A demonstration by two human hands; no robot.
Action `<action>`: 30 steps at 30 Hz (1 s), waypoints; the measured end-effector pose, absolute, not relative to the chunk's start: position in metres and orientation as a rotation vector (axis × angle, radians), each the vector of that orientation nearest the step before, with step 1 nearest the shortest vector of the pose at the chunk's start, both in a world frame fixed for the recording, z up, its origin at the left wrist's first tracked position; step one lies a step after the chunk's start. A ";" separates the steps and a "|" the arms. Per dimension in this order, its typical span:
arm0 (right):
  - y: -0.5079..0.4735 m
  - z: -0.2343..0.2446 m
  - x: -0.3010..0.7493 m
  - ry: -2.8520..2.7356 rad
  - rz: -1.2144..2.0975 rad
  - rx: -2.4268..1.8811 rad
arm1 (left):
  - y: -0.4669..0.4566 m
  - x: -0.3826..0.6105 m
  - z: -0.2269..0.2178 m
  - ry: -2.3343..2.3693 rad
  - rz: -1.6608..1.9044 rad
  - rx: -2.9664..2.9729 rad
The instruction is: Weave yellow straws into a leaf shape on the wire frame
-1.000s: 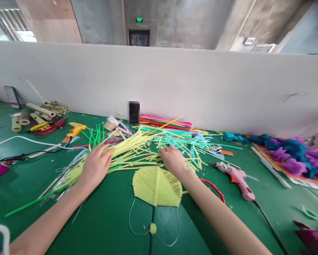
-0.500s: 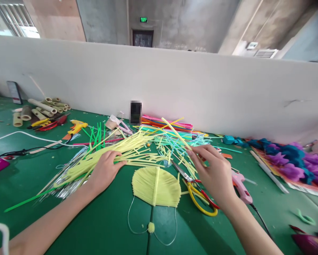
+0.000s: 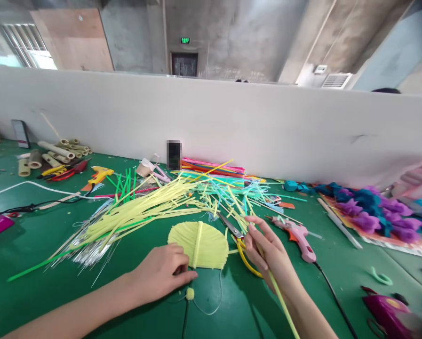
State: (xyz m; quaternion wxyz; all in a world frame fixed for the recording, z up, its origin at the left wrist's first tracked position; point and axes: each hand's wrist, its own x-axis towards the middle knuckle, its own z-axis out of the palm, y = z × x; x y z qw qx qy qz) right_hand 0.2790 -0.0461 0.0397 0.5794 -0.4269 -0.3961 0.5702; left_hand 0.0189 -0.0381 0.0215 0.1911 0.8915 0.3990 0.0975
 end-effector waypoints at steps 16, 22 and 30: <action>-0.045 0.037 0.324 -0.645 1.269 -0.662 | -0.006 0.035 0.062 1.319 0.532 2.008; -0.047 0.046 0.323 -0.452 1.382 -0.454 | 0.004 0.031 0.064 1.006 0.812 1.318; -0.046 0.027 0.300 -0.674 1.284 -0.902 | 0.003 0.041 0.004 0.959 0.865 0.968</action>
